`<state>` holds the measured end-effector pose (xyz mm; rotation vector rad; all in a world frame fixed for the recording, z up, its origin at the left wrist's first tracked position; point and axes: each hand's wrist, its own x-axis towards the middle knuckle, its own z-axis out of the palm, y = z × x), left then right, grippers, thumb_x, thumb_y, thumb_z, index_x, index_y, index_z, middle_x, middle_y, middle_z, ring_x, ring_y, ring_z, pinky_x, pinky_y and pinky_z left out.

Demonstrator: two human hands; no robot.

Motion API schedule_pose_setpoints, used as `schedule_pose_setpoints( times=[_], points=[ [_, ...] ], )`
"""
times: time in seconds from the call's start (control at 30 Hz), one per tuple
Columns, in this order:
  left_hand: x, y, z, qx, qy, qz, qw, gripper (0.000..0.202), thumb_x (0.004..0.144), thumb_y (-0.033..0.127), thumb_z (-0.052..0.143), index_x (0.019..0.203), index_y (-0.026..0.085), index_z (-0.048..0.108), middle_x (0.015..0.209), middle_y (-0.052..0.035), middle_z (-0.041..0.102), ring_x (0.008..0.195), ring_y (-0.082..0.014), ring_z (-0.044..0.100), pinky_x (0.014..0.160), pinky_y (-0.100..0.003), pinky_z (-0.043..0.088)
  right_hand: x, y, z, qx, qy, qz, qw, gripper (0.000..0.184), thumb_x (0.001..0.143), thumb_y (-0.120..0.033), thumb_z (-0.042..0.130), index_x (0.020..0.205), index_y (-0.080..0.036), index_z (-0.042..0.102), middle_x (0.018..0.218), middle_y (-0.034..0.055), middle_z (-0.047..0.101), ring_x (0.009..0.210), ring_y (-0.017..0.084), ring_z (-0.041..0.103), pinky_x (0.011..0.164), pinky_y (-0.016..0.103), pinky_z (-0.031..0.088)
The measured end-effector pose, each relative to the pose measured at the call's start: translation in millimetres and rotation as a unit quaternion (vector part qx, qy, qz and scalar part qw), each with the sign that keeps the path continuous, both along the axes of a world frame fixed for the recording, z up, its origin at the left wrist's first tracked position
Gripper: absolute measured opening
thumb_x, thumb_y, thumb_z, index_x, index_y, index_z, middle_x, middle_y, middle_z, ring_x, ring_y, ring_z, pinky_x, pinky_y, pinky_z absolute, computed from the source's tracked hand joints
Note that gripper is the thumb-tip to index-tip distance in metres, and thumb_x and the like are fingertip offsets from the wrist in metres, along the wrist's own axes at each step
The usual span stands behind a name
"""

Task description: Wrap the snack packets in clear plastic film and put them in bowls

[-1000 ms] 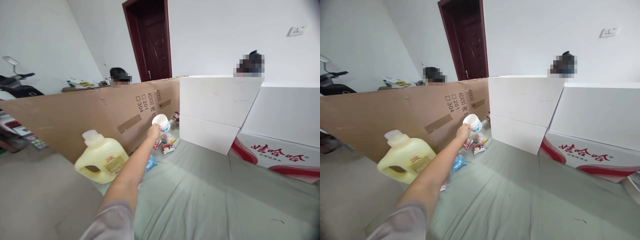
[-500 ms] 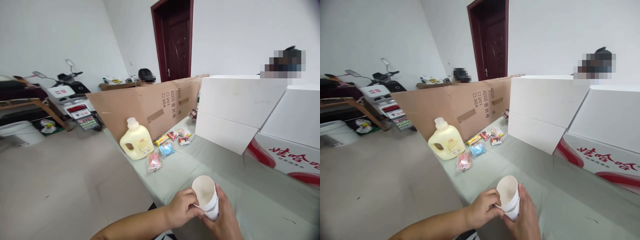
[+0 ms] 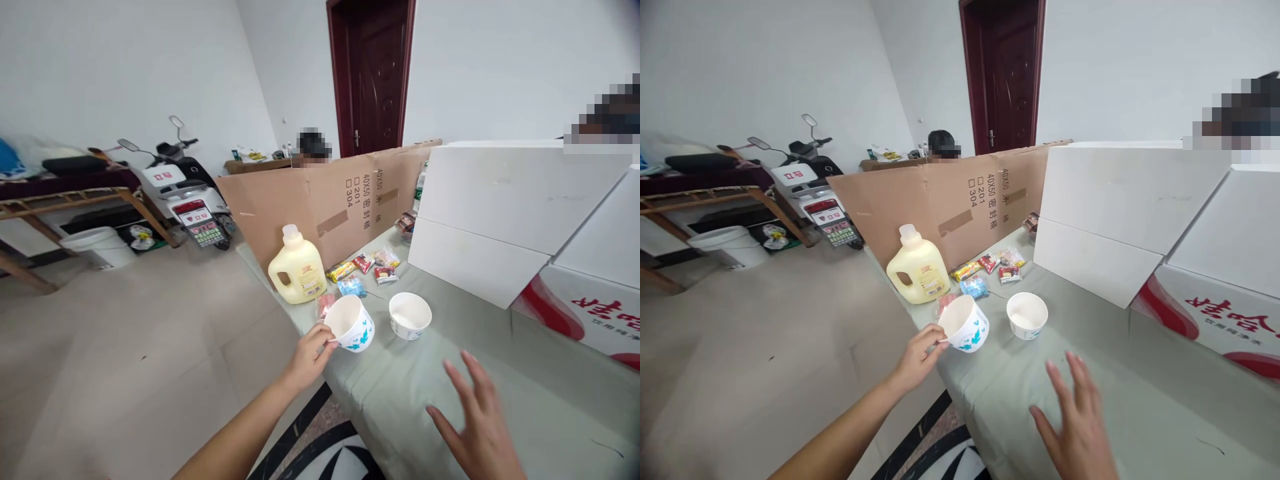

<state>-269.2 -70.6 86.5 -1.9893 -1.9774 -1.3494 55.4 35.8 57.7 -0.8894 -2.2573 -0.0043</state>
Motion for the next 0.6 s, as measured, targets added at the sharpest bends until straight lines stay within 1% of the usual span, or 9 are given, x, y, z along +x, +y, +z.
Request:
schedule_pose_setpoints(
  times=[0.07,0.17,0.23,0.27,0.3,0.37,0.43,0.5,0.6],
  points=[
    [-5,-5,-6.5,0.003,0.034,0.033,0.999,0.02,0.094,0.028,0.046,0.085,0.02,0.061,0.086,-0.0047,0.06,0.08,-0.0165,0.06,0.072,-0.026,0.049,-32,13,12.1,0.021,-0.044,0.012,0.999,0.052,0.091,-0.037,0.05,0.14,-0.028,0.036,0.152,0.0101,0.028,0.135,0.036,0.032,0.099,0.051,0.04],
    [-29,-22,-12.8,0.014,0.093,0.182,0.979,0.022,0.094,0.031,0.044,0.086,0.02,0.062,0.089,-0.0065,0.061,0.086,-0.0202,0.06,0.079,-0.032,0.049,-67,44,19.0,-0.004,-0.131,-0.034,0.991,0.053,0.089,-0.031,0.05,0.14,-0.023,0.037,0.151,0.0113,0.032,0.119,0.033,0.049,0.089,0.045,0.046],
    [-52,-35,-17.8,-0.018,0.13,0.271,0.954,0.025,0.093,0.034,0.044,0.083,0.02,0.063,0.087,-0.0072,0.062,0.086,-0.0233,0.059,0.081,-0.036,0.049,-78,65,18.1,-0.048,-0.191,-0.054,0.979,0.051,0.09,-0.027,0.049,0.139,-0.021,0.04,0.151,0.012,0.034,0.106,0.029,0.056,0.083,0.04,0.048],
    [-61,-39,-21.4,-0.047,0.14,0.296,0.944,0.026,0.092,0.034,0.044,0.08,0.02,0.063,0.085,-0.0071,0.062,0.084,-0.0242,0.059,0.079,-0.037,0.049,-81,73,17.4,-0.07,-0.215,-0.052,0.973,0.046,0.09,-0.025,0.048,0.136,-0.02,0.044,0.148,0.0125,0.038,0.103,0.027,0.058,0.082,0.038,0.048],
    [-69,-41,-25.5,-0.077,0.142,0.305,0.939,0.027,0.09,0.034,0.044,0.076,0.021,0.062,0.082,-0.0068,0.061,0.082,-0.0245,0.06,0.078,-0.037,0.049,-82,79,16.9,-0.087,-0.234,-0.045,0.967,0.039,0.091,-0.023,0.046,0.13,-0.019,0.05,0.142,0.0128,0.045,0.101,0.025,0.059,0.08,0.035,0.048],
    [-75,-35,-34.4,-0.116,0.131,0.288,0.942,0.026,0.089,0.032,0.043,0.073,0.021,0.062,0.08,-0.0061,0.062,0.08,-0.024,0.06,0.076,-0.036,0.05,-78,85,17.2,-0.105,-0.258,-0.03,0.96,0.026,0.093,-0.019,0.041,0.109,-0.018,0.061,0.122,0.012,0.06,0.096,0.023,0.061,0.074,0.031,0.047],
    [-72,-19,-41.5,-0.115,0.111,0.248,0.955,0.025,0.089,0.03,0.042,0.075,0.022,0.062,0.083,-0.0059,0.062,0.082,-0.0233,0.061,0.076,-0.036,0.051,-65,86,17.9,-0.099,-0.262,-0.031,0.96,0.028,0.095,-0.018,0.035,0.092,-0.018,0.063,0.102,0.01,0.065,0.09,0.022,0.062,0.069,0.029,0.046],
    [-66,0,-44.7,-0.092,0.096,0.208,0.969,0.024,0.089,0.029,0.042,0.079,0.022,0.062,0.086,-0.006,0.063,0.084,-0.0232,0.061,0.078,-0.036,0.051,-40,88,15.4,-0.083,-0.248,-0.05,0.964,0.032,0.096,-0.02,0.032,0.086,-0.02,0.062,0.095,0.0085,0.065,0.087,0.022,0.063,0.066,0.03,0.045],
    [-63,17,-44.0,-0.067,0.068,0.162,0.982,0.02,0.088,0.029,0.044,0.084,0.022,0.062,0.087,-0.0053,0.064,0.083,-0.0222,0.063,0.076,-0.035,0.052,19,94,1.8,-0.063,-0.208,-0.093,0.972,0.032,0.096,-0.029,0.033,0.085,-0.023,0.062,0.096,0.0072,0.065,0.083,0.022,0.064,0.062,0.032,0.046]
  ],
)
